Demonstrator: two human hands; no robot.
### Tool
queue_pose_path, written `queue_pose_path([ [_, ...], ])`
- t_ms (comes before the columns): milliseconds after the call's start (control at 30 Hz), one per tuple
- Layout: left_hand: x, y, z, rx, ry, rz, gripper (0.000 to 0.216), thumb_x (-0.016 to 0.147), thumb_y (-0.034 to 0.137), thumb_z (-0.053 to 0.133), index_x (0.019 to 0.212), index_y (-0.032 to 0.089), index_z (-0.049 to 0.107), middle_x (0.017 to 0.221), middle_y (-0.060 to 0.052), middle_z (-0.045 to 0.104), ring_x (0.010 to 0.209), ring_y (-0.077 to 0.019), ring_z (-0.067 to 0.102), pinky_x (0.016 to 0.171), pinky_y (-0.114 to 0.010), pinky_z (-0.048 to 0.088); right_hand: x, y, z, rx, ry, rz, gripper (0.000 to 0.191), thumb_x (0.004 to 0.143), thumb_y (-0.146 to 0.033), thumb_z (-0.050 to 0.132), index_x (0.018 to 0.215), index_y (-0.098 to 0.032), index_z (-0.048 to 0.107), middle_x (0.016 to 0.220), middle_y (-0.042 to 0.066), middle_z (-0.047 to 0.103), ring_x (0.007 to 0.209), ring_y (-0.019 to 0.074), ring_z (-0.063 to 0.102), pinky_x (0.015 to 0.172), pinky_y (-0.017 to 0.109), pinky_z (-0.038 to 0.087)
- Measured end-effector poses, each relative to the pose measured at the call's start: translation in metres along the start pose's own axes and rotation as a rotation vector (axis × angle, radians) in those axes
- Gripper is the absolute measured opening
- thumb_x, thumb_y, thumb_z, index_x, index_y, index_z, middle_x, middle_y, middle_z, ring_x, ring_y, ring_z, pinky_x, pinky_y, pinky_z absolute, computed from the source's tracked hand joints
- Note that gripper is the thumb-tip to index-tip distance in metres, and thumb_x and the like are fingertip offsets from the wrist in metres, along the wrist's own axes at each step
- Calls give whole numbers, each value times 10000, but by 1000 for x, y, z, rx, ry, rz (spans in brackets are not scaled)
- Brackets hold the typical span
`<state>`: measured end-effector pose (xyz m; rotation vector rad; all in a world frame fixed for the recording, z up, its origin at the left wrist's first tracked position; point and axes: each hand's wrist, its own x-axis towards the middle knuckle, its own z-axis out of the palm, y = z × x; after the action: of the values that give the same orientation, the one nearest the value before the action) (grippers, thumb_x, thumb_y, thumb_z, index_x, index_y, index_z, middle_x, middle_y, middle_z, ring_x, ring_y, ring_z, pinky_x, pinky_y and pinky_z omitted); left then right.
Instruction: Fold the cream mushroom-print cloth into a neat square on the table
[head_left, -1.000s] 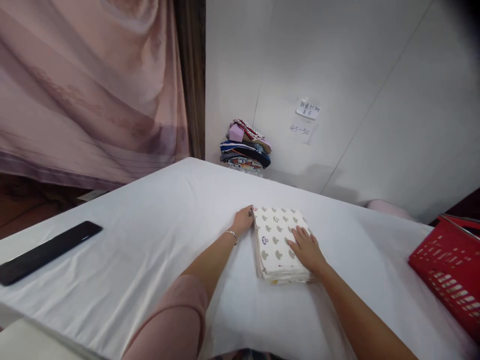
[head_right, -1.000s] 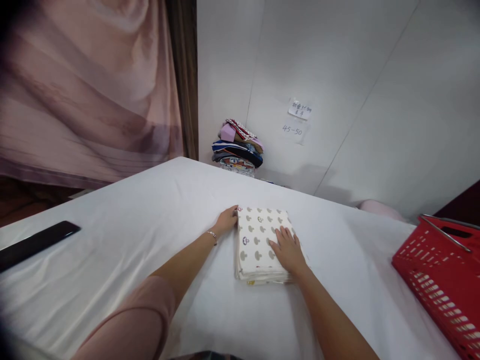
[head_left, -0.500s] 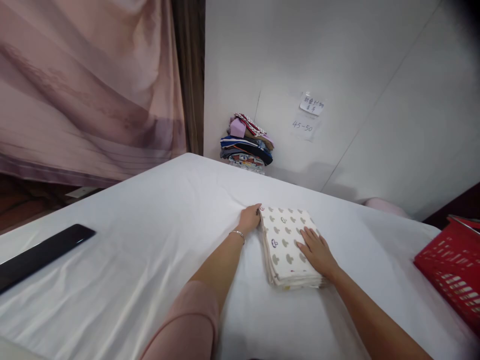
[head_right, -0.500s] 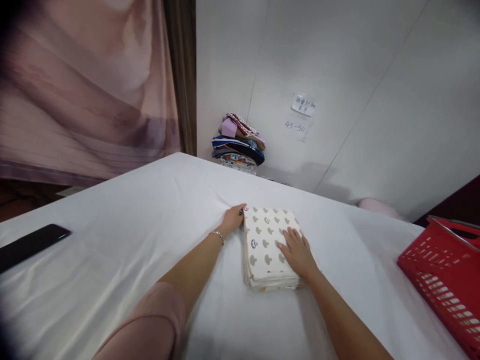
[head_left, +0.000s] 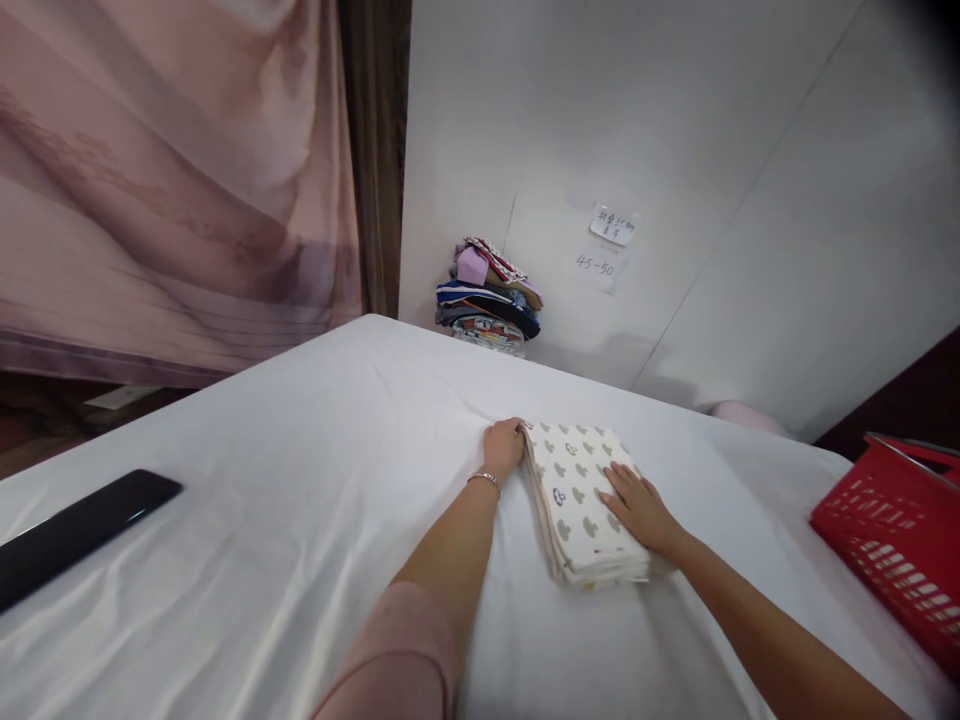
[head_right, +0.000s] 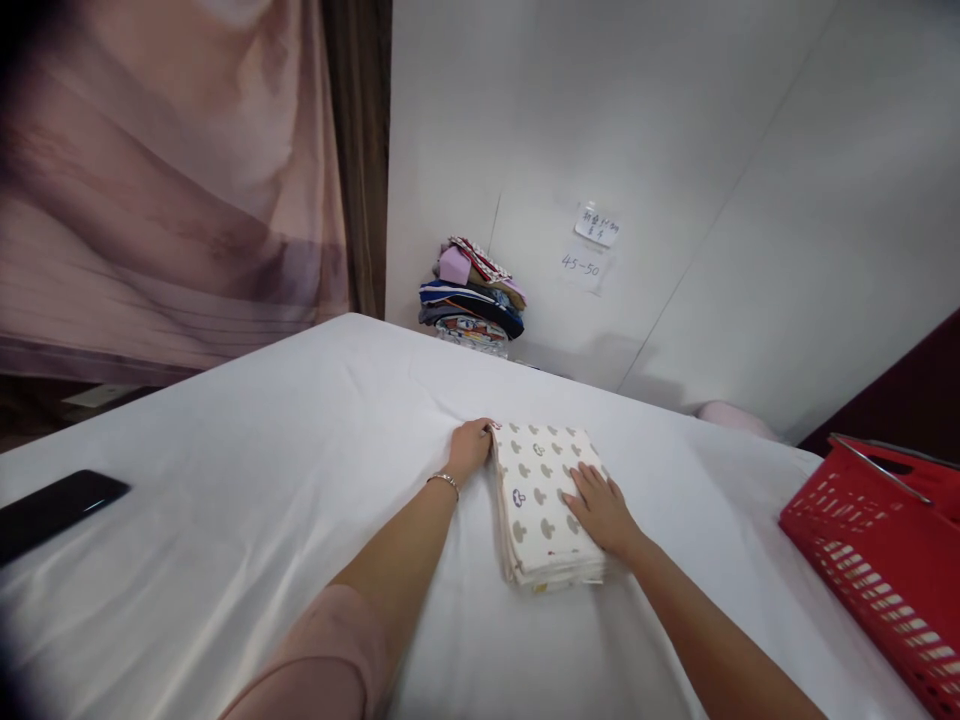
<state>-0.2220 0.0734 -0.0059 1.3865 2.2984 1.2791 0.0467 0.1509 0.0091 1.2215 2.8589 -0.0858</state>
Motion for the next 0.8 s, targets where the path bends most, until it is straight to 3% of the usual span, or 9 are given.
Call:
queue_pose_path([
  [100,1,0,2,6,-11,3,303,806,135,447,993,245,659,973,-18,700,972,-167,597,938,-303,345,-2,-32,-18,98,-2,-3,600,915,-475,271,1439,-184,278,1514,77,205,1399,225,131,1117,463,134],
  [167,1,-1,4,12,-21,-2,302,818,133,434,1006,236,647,955,-23,703,962,-165,602,973,-318,312,-5,-62,-24,164,45,-118,618,922,-486,255,1463,-191,206,1529,58,146,1406,208,84,1131,442,91],
  [333,2,-3,6,19,-37,-25,298,826,124,416,1003,236,629,971,-19,705,973,-158,603,1019,-348,247,-15,-111,-11,198,-69,-365,727,895,-574,296,1480,-199,85,1539,53,69,1410,211,20,1131,439,51],
  [467,5,-4,7,22,-30,-49,270,825,145,431,964,242,641,950,-18,710,971,-158,602,1021,-348,239,-18,-117,-2,168,-105,-376,780,873,-618,305,1479,-181,80,1539,64,15,1409,224,-20,1127,448,24],
  [800,5,-4,5,26,-14,-80,273,822,193,458,988,270,661,940,9,715,946,-159,606,970,-294,324,-30,-119,-9,216,-137,-384,774,879,-600,333,1479,-180,85,1538,76,-6,1408,227,-29,1127,446,41],
])
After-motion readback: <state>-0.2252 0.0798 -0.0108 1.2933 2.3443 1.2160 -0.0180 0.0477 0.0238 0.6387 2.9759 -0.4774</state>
